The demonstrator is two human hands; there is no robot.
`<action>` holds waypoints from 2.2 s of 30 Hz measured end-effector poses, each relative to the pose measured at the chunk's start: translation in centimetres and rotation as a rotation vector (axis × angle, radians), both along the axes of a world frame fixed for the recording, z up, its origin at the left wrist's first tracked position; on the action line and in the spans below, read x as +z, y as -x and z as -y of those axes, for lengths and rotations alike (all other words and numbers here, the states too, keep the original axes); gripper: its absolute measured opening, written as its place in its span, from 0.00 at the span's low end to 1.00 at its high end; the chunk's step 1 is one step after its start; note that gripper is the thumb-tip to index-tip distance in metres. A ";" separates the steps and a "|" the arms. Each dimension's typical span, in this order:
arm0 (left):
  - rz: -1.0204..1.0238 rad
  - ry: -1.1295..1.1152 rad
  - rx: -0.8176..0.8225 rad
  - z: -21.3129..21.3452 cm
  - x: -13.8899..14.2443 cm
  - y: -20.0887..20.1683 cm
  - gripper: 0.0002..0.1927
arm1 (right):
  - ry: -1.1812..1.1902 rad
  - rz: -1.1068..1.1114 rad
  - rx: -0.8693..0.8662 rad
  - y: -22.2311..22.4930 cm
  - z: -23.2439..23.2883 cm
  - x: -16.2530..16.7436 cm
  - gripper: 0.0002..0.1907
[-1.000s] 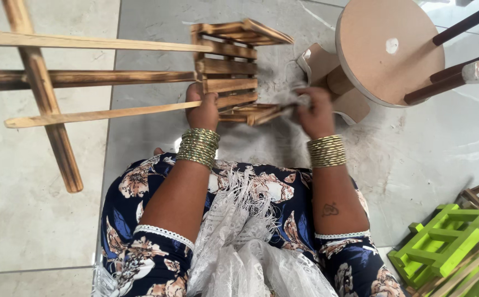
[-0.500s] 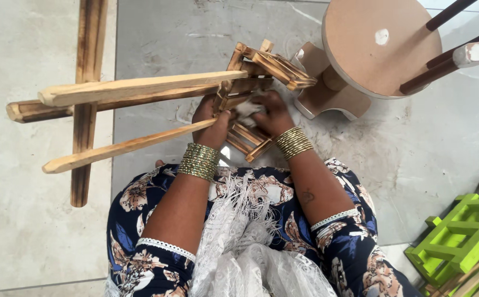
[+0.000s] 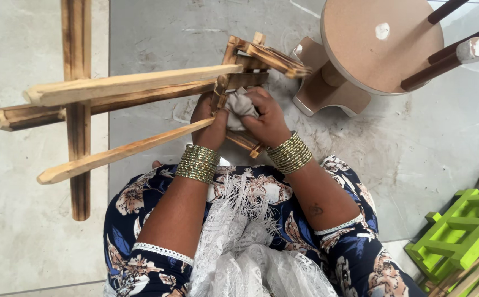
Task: The person sits on the floor and wipes a small wooden chair with a cloth. They rotate the chair to clean different sides and then place it on the floor among other miniature chairs.
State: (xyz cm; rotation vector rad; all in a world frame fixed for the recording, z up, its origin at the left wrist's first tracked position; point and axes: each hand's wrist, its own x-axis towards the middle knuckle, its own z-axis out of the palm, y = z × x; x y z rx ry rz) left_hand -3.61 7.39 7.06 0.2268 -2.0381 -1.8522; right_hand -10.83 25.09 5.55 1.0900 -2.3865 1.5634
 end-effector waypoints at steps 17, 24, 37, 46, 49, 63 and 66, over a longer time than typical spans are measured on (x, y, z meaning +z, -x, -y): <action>-0.020 0.213 0.031 2.1 -1.7 1.4 0.22 | -0.078 -0.298 -0.057 -0.5 -5.6 9.3 0.15; 0.062 0.234 0.014 2.6 -3.0 1.4 0.24 | 0.073 0.058 -0.267 -2.6 -5.9 12.9 0.15; 0.126 -0.022 0.085 3.3 -3.5 1.8 0.67 | 0.316 -0.002 -0.197 -6.1 -0.1 7.8 0.16; -0.005 -0.767 -0.105 2.9 -1.4 0.7 0.71 | 0.221 -0.299 -0.125 -7.2 1.0 6.3 0.16; 0.024 -0.965 -0.105 3.4 -1.4 0.4 0.56 | 0.163 -0.393 -0.051 -8.1 1.4 5.7 0.20; -0.367 -1.160 0.141 4.3 -0.8 1.0 0.16 | 0.164 -0.217 -0.100 -7.4 -1.1 2.3 0.12; -0.356 -1.142 0.207 4.2 -1.2 1.2 0.27 | 0.308 0.021 -0.311 -6.4 -4.0 2.3 0.12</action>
